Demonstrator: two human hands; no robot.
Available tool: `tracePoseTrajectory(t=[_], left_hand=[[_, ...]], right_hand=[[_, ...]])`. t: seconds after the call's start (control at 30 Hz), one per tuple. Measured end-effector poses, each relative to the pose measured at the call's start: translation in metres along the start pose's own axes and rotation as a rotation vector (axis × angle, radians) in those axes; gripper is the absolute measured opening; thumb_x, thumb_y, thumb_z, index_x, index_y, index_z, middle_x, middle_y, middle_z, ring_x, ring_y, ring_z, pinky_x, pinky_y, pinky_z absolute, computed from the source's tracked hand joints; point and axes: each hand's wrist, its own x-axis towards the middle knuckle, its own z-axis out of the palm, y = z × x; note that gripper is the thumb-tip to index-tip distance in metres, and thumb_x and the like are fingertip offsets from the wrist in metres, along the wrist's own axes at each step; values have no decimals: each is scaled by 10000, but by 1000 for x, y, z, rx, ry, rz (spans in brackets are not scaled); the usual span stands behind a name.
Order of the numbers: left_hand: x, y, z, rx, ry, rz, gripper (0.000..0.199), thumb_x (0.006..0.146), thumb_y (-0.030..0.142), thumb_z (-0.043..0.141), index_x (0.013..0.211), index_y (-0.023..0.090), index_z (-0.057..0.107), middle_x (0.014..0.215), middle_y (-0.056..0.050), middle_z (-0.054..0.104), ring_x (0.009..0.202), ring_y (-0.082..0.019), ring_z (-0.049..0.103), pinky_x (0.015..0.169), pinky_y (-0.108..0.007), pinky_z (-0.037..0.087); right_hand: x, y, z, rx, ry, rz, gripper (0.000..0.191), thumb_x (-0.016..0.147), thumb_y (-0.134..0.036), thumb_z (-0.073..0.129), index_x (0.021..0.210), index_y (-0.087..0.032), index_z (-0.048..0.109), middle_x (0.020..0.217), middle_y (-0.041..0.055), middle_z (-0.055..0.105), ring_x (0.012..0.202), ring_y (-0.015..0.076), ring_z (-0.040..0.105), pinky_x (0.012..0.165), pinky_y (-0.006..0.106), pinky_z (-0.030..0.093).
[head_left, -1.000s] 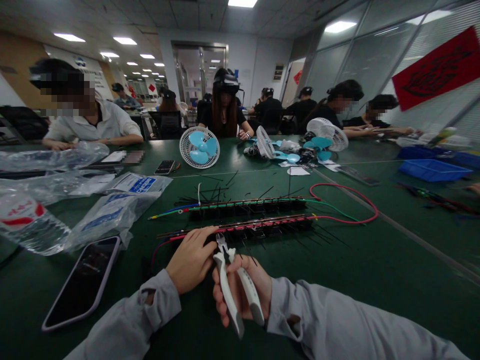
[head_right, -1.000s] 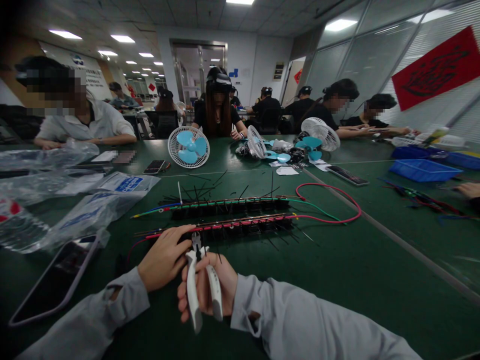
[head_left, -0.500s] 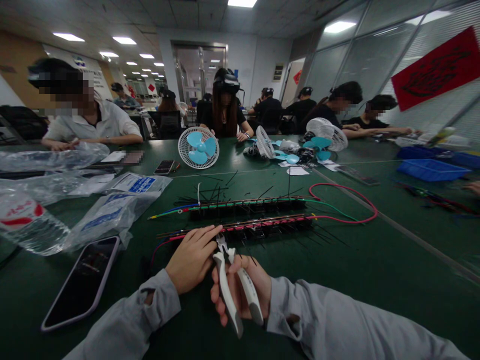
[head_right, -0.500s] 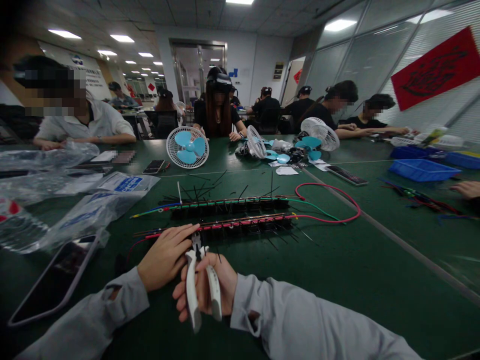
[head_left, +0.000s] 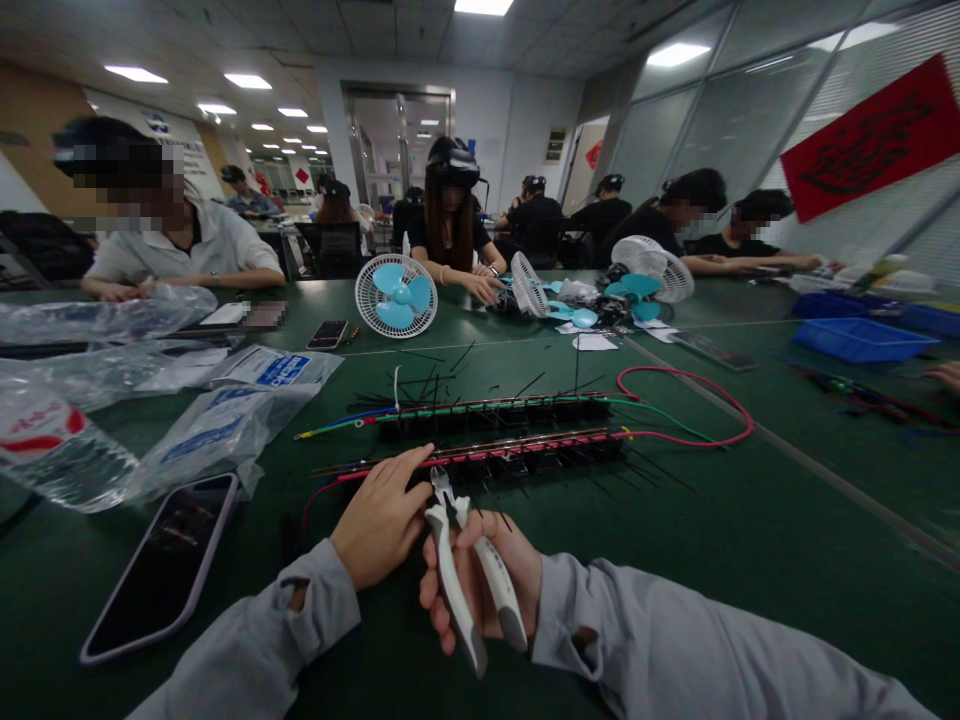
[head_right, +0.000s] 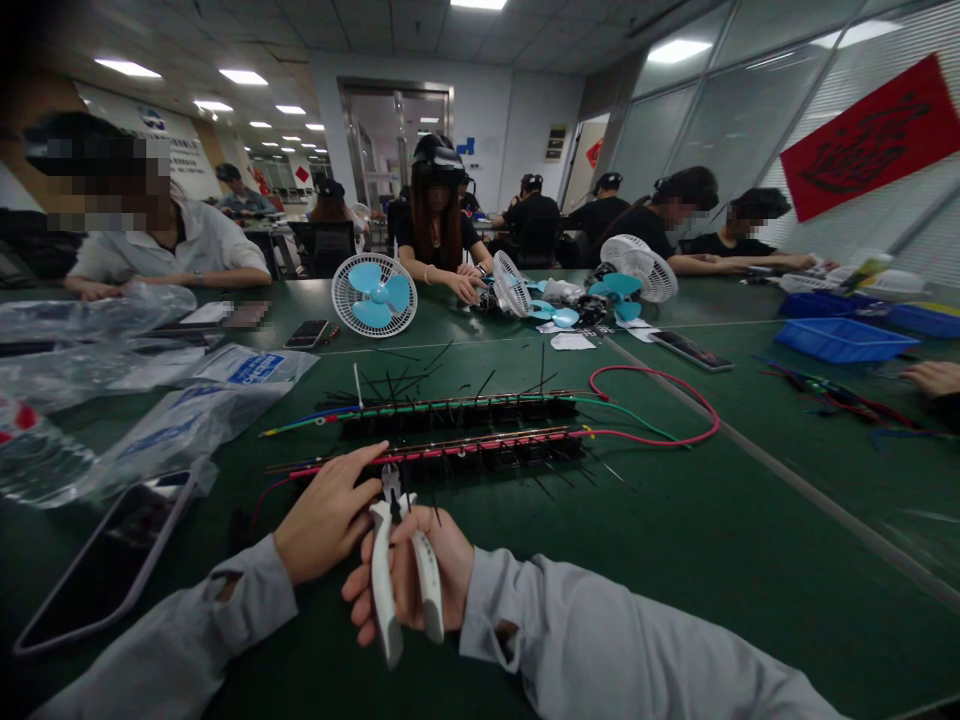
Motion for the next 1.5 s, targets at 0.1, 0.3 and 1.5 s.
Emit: tracePoseTrajectory(t=[0.1, 0.3, 1.5], left_hand=[[0, -1, -1, -12, -3, 23, 176, 768, 89, 511, 900, 155, 607, 1454, -109, 351, 1300, -295, 347, 1035, -477, 342], [0, -2, 1, -31, 24, 42, 283, 806, 107, 487, 1054, 159, 613, 1457, -98, 360, 1298, -281, 356, 1019, -469, 365], [0, -5, 4, -63, 21, 0, 490, 811, 142, 477, 1300, 152, 457, 1393, -122, 444, 1265, -274, 408, 1034, -464, 337]], right_hand=[[0, 0, 0, -29, -66, 20, 378, 650, -367, 369, 905, -125, 506, 861, 137, 657, 692, 236, 633, 652, 395, 449], [5, 3, -9, -48, -233, 28, 425, 607, -403, 372, 915, -126, 470, 860, 171, 655, 664, 260, 629, 595, 420, 462], [12, 10, -19, -198, -302, 163, 498, 550, -444, 352, 914, -118, 448, 801, 198, 643, 658, 302, 622, 658, 514, 427]])
